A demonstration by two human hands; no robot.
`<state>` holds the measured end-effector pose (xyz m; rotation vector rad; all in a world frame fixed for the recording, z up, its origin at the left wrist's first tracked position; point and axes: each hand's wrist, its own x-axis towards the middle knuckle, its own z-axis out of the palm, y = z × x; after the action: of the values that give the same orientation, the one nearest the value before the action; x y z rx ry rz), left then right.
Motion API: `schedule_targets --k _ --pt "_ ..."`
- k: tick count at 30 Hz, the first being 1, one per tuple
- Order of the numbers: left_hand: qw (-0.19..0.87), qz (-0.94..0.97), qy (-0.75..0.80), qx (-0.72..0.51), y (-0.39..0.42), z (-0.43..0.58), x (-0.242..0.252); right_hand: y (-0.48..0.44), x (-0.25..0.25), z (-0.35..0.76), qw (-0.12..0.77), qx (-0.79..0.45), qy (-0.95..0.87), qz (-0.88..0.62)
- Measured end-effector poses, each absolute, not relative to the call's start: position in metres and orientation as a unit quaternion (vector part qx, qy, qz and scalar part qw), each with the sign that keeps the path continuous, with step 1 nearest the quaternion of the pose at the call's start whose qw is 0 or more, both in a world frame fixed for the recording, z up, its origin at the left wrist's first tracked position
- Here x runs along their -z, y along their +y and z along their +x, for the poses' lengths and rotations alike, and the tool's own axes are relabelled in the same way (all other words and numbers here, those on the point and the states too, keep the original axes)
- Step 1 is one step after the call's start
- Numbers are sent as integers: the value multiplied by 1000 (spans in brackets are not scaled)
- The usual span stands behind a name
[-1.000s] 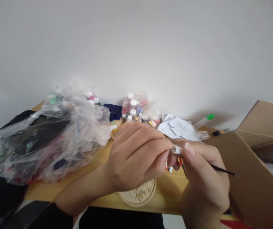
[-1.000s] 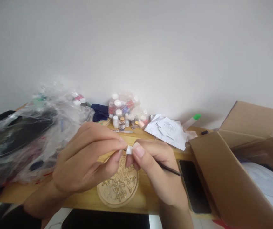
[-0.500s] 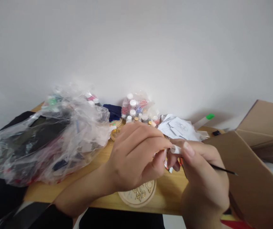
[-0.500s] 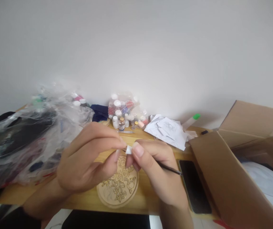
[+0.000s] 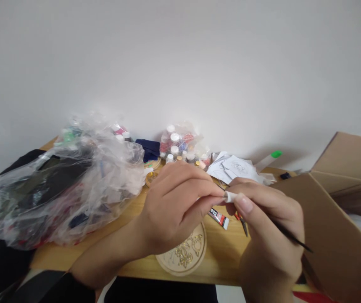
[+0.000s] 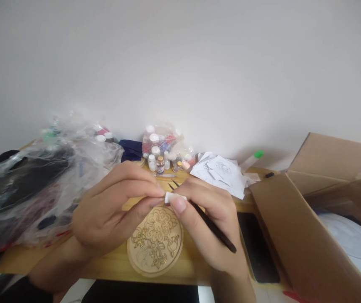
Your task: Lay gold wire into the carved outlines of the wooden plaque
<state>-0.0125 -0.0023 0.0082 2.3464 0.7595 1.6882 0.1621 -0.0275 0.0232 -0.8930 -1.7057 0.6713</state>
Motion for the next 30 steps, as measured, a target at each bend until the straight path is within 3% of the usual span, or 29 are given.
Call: schedule_targets --k 24,30 --pt "98 783 244 -564 -4 -14 -8 -30 -31 167 498 -172 -766 -367" --pt "37 793 245 -556 -2 -13 -6 -29 -32 167 503 -141 -765 -377"
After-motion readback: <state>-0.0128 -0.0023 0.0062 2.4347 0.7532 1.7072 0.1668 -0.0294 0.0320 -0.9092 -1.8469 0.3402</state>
